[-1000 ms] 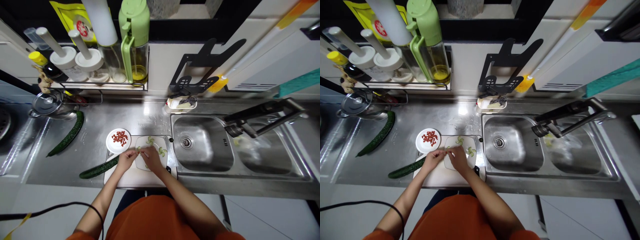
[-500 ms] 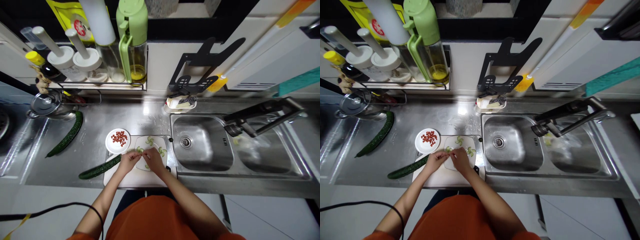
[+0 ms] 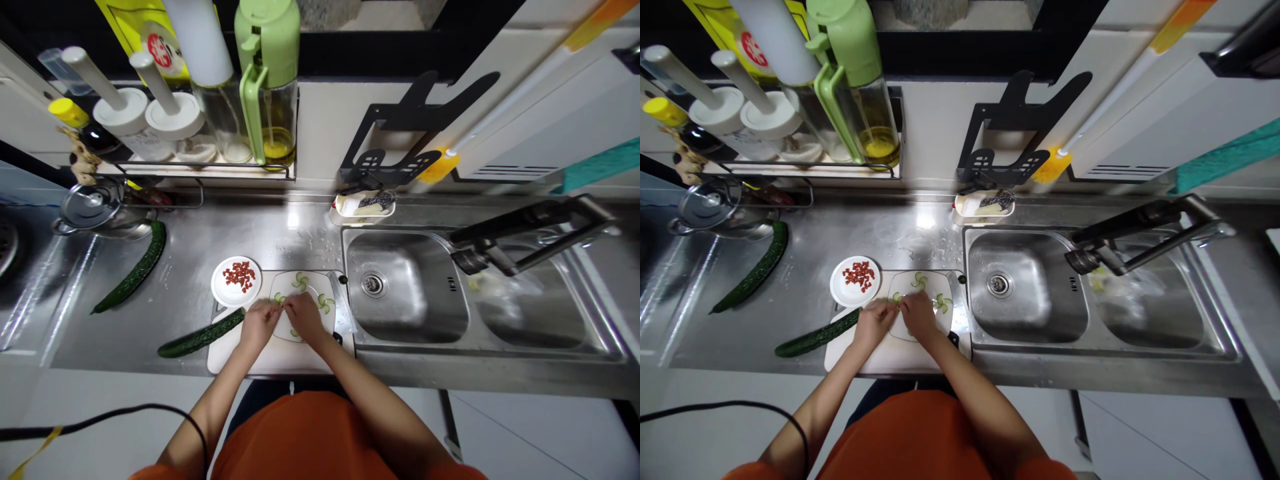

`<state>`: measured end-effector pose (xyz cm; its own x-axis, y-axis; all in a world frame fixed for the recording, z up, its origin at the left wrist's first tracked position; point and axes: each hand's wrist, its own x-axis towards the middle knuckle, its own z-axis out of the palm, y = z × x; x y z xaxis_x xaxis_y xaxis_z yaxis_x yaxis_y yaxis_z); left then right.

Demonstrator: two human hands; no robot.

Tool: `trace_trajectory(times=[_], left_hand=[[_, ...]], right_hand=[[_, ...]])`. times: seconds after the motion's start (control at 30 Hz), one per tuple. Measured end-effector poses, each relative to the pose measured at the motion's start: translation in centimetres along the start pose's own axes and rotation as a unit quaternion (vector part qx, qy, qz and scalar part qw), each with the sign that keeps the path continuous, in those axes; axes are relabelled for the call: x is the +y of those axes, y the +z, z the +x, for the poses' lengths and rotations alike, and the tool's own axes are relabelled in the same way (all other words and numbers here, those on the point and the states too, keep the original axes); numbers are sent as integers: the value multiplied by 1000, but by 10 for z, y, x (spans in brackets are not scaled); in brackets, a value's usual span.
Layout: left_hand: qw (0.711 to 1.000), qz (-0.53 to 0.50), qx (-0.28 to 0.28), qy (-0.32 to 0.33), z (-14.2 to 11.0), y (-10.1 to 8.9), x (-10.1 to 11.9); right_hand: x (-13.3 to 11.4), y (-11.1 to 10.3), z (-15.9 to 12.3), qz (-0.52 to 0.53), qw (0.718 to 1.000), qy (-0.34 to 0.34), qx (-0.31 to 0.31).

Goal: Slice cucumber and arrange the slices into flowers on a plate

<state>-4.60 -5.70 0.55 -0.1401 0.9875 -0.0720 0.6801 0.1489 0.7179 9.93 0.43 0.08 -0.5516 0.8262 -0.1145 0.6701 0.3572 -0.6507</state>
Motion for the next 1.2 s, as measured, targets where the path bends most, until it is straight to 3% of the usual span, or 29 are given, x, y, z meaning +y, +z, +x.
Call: trace_trajectory(times=[0.13, 0.4, 1.2], left_hand=[[998, 59, 29, 26, 1, 0, 0], [996, 69, 47, 29, 1, 6, -10], [997, 75, 36, 7, 11, 9, -4]], right_hand=[[2, 4, 6, -67, 997, -34, -17], [3, 6, 11, -120, 991, -50, -20], [1, -1, 14, -89, 995, -40, -28]])
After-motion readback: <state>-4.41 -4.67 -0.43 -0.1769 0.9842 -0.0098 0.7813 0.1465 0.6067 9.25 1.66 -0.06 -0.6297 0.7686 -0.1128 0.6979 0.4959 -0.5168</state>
